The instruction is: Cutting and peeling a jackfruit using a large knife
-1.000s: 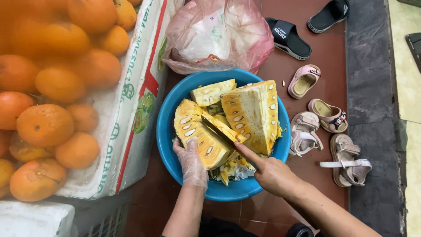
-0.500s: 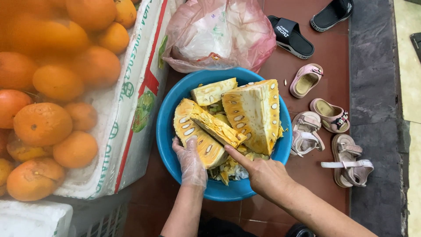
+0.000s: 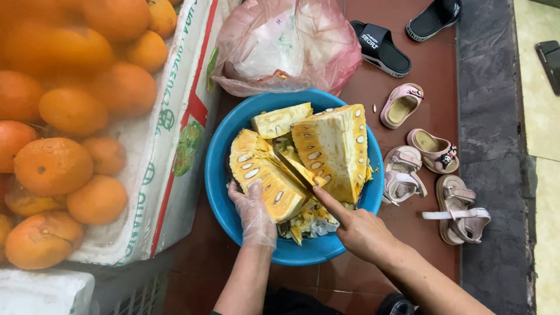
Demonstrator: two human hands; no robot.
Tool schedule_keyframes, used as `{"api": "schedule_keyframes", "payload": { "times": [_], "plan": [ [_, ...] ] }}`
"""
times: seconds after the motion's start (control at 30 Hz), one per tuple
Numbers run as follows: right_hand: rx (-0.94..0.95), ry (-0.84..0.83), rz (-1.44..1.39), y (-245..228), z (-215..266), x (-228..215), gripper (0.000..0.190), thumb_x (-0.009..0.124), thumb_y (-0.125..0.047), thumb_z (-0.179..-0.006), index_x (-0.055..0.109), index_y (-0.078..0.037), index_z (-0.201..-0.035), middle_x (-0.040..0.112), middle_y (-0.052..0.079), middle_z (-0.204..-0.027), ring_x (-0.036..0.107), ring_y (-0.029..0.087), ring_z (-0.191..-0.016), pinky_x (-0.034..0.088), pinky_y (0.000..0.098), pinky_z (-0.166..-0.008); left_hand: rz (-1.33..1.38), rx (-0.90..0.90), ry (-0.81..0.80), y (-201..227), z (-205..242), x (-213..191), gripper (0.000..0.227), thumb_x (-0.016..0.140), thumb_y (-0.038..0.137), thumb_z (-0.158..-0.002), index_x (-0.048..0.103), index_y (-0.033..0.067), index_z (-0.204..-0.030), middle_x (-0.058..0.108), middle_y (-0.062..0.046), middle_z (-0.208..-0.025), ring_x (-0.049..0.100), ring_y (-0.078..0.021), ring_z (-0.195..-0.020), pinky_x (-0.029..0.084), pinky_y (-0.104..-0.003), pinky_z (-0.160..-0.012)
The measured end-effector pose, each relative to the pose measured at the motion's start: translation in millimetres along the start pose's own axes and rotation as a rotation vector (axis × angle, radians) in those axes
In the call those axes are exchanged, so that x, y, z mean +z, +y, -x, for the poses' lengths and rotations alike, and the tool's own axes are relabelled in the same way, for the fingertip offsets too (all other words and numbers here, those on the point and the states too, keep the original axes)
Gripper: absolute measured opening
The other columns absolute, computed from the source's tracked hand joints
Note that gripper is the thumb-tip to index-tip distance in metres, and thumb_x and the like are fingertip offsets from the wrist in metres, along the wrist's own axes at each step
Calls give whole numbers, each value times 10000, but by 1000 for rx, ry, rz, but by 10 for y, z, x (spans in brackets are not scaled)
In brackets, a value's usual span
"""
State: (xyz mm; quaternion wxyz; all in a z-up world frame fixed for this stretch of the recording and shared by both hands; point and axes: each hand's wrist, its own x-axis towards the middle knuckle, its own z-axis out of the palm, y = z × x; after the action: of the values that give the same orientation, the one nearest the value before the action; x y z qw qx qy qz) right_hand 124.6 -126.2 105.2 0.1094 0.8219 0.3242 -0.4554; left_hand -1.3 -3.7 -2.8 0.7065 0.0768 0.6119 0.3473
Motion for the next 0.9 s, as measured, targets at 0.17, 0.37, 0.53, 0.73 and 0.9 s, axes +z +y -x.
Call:
{"api": "schedule_keyframes", "payload": {
  "times": [0.17,0.37,0.53,0.73,0.9],
  "plan": [
    [-90,88,328,48,-77,128,1042,443,-123,-877,-2,-675,-1640,668,116,-813,609,387,-681,459,483,-604,0,17,-3,-47,-59,-34,682,579,170,-929,296,296,-1537,632,-206,-1292,713,-377,-959,626,-537,-761],
    [-117,132,544,256,-55,41,1053,427,-51,-937,-41,-697,-1625,566,79,-846,641,353,-634,523,499,-561,-13,-37,11,26,-41,-14,661,599,174,-942,323,311,-1527,659,-193,-1251,722,-368,-950,627,-515,-754],
    [67,108,152,433,68,-135,996,419,-173,-857,49,-677,-1632,720,280,-1009,703,452,-957,523,474,-845,114,128,-59,-370,-501,-213,691,620,156,-856,355,236,-1489,663,-213,-1248,709,-337,-890,620,-506,-743],
    [76,-50,19,234,227,-224,992,419,-138,-876,104,-699,-1631,691,176,-713,665,289,-646,535,346,-695,34,-19,-88,-169,-397,-436,717,652,267,-801,410,246,-1476,674,-236,-1236,707,-398,-966,600,-543,-755],
    [-94,39,303,557,42,-78,967,433,-194,-917,10,-674,-1642,660,168,-818,635,349,-714,466,426,-684,49,-25,-97,-198,-444,-452,749,657,274,-795,383,260,-1493,664,-240,-1246,707,-405,-973,601,-540,-752]
  ]
}}
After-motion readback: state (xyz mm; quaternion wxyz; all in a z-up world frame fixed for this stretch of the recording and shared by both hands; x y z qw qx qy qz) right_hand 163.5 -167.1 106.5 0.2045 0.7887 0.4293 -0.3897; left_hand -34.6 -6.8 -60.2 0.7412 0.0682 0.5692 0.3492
